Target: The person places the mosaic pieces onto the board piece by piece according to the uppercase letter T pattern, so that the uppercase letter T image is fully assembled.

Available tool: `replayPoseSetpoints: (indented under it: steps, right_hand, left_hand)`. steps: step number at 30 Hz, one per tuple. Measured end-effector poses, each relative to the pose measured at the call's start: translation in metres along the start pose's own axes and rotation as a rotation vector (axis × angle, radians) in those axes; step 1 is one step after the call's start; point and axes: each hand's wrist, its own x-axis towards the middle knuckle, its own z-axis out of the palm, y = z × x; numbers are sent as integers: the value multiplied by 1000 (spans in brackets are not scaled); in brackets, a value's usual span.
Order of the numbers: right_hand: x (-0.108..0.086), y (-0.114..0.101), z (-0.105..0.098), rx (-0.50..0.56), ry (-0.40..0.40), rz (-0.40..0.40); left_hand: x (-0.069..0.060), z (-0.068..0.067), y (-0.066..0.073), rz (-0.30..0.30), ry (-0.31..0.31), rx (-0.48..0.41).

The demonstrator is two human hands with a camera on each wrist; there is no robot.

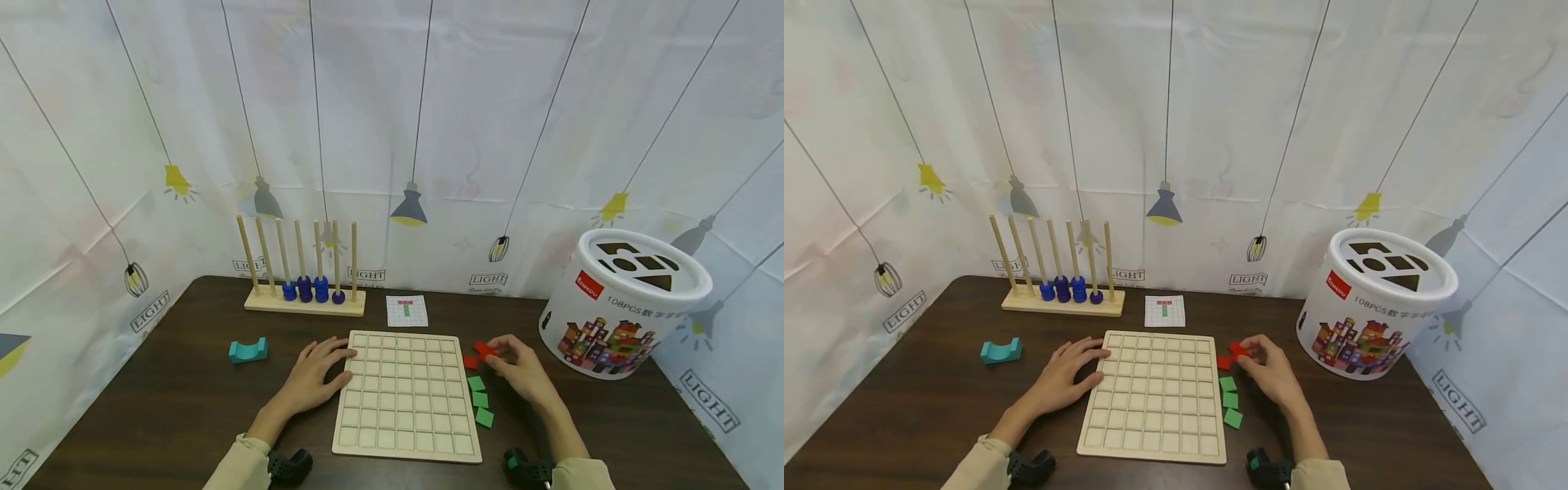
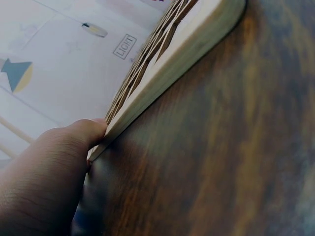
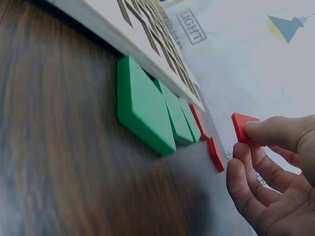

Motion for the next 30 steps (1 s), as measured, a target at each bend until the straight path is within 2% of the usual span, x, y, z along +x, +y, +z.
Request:
replayPoseSetpoints:
  steps: [8, 19, 30]
  right_hand:
    - [7, -6, 11, 41, -24, -33]
    - [13, -20, 25, 21, -54, -16]
    - [20, -32, 42, 34, -93, -58]
  left_hand:
    - [-3, 0, -2, -5, 20, 7]
    - [-1, 1, 0, -1, 8, 0]
    - [-1, 1, -1, 3, 6, 7]
